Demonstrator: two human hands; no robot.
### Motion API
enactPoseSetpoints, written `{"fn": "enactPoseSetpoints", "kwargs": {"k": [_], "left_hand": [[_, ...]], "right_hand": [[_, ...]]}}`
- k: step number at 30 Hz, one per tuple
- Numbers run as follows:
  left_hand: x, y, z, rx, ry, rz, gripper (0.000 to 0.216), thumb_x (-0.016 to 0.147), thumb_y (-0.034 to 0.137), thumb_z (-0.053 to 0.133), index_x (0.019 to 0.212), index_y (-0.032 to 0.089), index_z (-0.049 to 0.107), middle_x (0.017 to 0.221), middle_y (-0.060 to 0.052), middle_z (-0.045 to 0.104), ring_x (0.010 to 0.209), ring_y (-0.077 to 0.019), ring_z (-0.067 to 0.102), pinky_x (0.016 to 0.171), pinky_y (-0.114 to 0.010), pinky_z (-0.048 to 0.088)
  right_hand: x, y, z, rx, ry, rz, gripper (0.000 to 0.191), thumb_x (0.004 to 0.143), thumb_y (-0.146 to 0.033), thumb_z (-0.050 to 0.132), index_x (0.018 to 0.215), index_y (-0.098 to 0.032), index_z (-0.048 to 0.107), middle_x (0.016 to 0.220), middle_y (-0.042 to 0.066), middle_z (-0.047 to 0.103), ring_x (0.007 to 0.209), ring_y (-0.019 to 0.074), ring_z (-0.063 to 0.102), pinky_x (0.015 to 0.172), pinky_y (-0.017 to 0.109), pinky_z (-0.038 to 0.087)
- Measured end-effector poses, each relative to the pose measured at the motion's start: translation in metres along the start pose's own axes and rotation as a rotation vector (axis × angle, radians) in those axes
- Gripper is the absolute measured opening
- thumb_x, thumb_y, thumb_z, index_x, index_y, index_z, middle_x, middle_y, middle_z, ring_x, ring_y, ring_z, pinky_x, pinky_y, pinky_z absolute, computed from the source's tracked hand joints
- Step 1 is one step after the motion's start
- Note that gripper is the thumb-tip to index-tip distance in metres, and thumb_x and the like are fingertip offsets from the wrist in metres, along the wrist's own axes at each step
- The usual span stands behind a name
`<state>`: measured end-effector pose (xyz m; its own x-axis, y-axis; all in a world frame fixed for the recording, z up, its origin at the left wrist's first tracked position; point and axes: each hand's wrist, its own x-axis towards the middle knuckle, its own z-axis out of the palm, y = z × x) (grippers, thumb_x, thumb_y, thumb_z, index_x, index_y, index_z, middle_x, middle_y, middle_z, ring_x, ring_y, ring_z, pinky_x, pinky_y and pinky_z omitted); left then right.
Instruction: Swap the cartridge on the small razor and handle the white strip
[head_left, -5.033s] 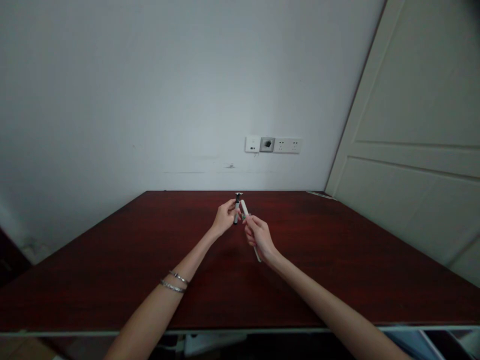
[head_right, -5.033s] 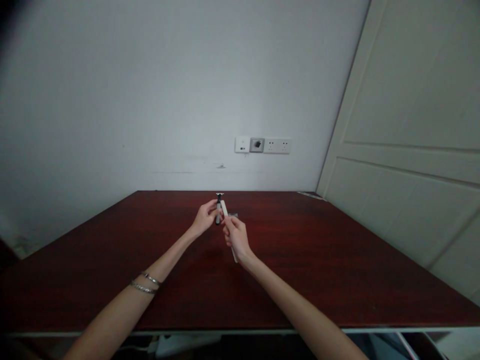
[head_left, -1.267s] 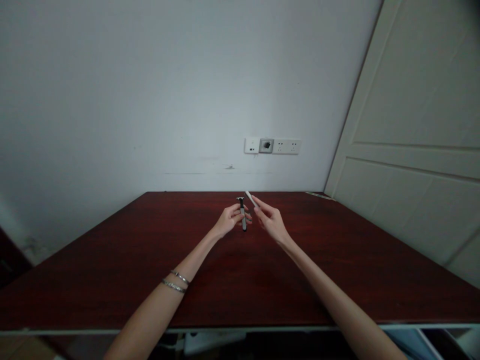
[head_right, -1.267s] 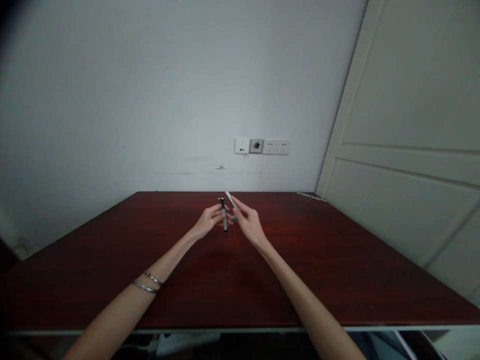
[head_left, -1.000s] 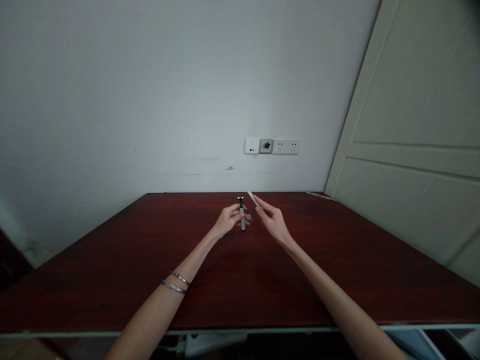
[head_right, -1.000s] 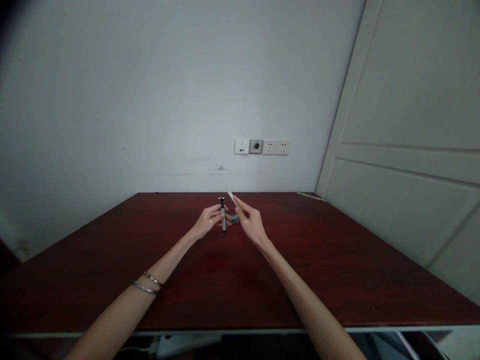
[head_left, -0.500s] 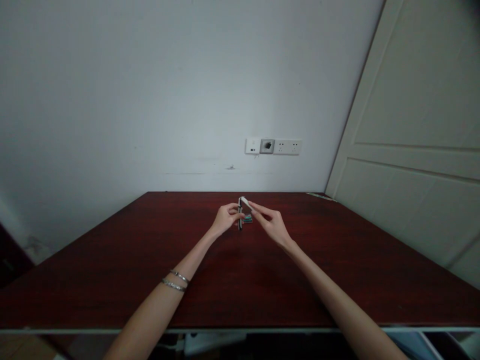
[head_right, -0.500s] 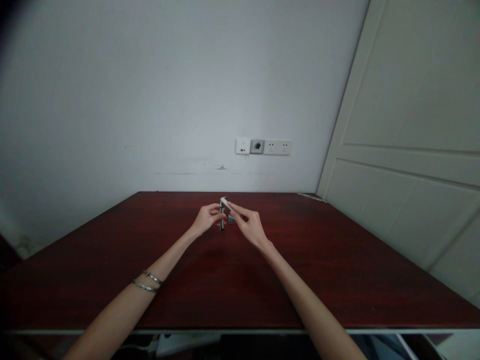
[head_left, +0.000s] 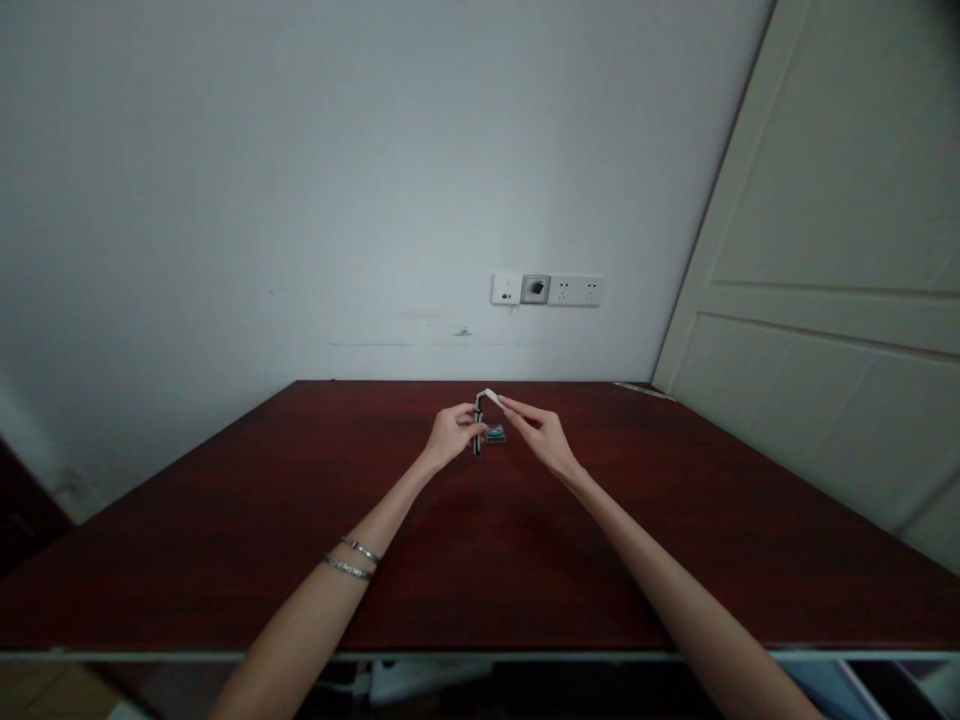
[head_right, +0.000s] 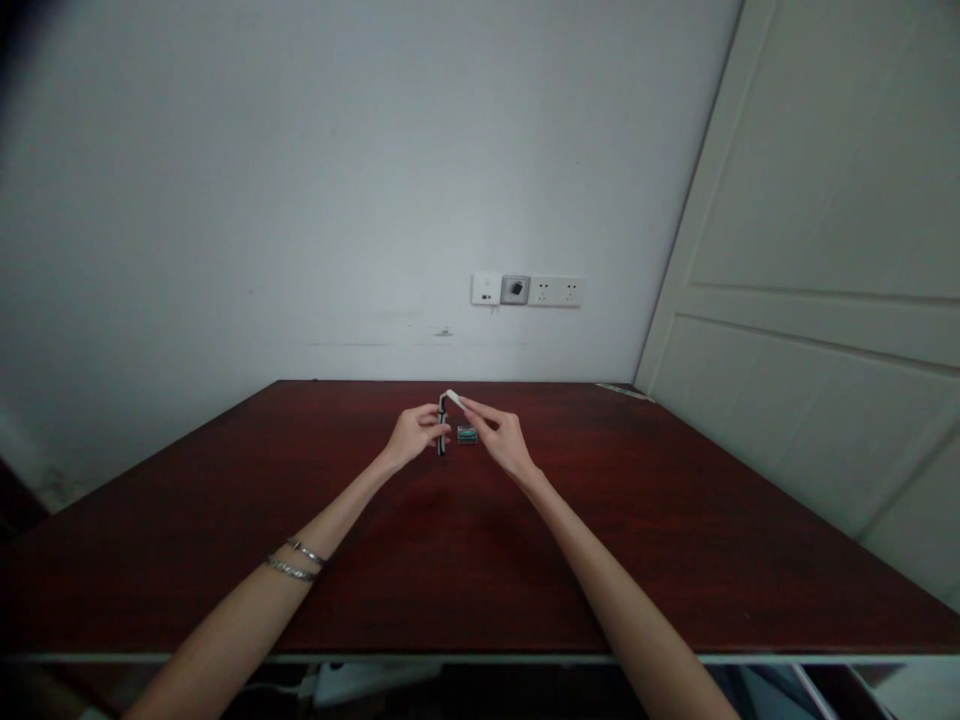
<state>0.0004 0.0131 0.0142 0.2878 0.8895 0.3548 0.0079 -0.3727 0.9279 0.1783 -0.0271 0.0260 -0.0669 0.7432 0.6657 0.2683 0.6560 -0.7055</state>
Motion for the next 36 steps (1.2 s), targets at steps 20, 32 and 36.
{"fn": "enactPoseSetpoints", "kwargs": {"k": [20,32,36], "left_hand": [[-0.001,0.004,0.000,-0.040,-0.065,0.102,0.019,0.069,0.018,0.061,0.085,0.012,0.055,0.066,-0.001,0.062,0.055,-0.0128,0.061,0.056,-0.025,0.050],[-0.010,0.024,0.003,-0.152,-0.158,-0.169,0.024,0.069,0.026,0.062,0.086,0.012,0.052,0.065,-0.004,0.062,0.050,-0.0164,0.062,0.045,-0.025,0.048],[-0.013,0.030,0.004,-0.187,-0.225,-0.253,0.021,0.067,0.024,0.061,0.082,0.011,0.054,0.063,-0.005,0.061,0.049,-0.0181,0.063,0.045,-0.027,0.049]], "right_hand": [[-0.008,-0.018,0.010,-0.075,0.130,0.000,0.038,0.082,-0.038,0.051,0.114,-0.022,0.062,0.113,0.001,0.063,0.105,0.0249,0.058,0.094,0.042,0.043],[0.011,-0.005,-0.032,-0.198,-0.019,0.001,0.040,0.081,-0.039,0.050,0.114,-0.020,0.061,0.104,0.004,0.068,0.088,0.0221,0.064,0.080,0.035,0.049],[0.027,-0.025,-0.026,-0.372,-0.304,-0.163,0.033,0.083,-0.033,0.049,0.114,-0.031,0.060,0.111,0.000,0.064,0.100,0.0221,0.061,0.084,0.033,0.046]]}}
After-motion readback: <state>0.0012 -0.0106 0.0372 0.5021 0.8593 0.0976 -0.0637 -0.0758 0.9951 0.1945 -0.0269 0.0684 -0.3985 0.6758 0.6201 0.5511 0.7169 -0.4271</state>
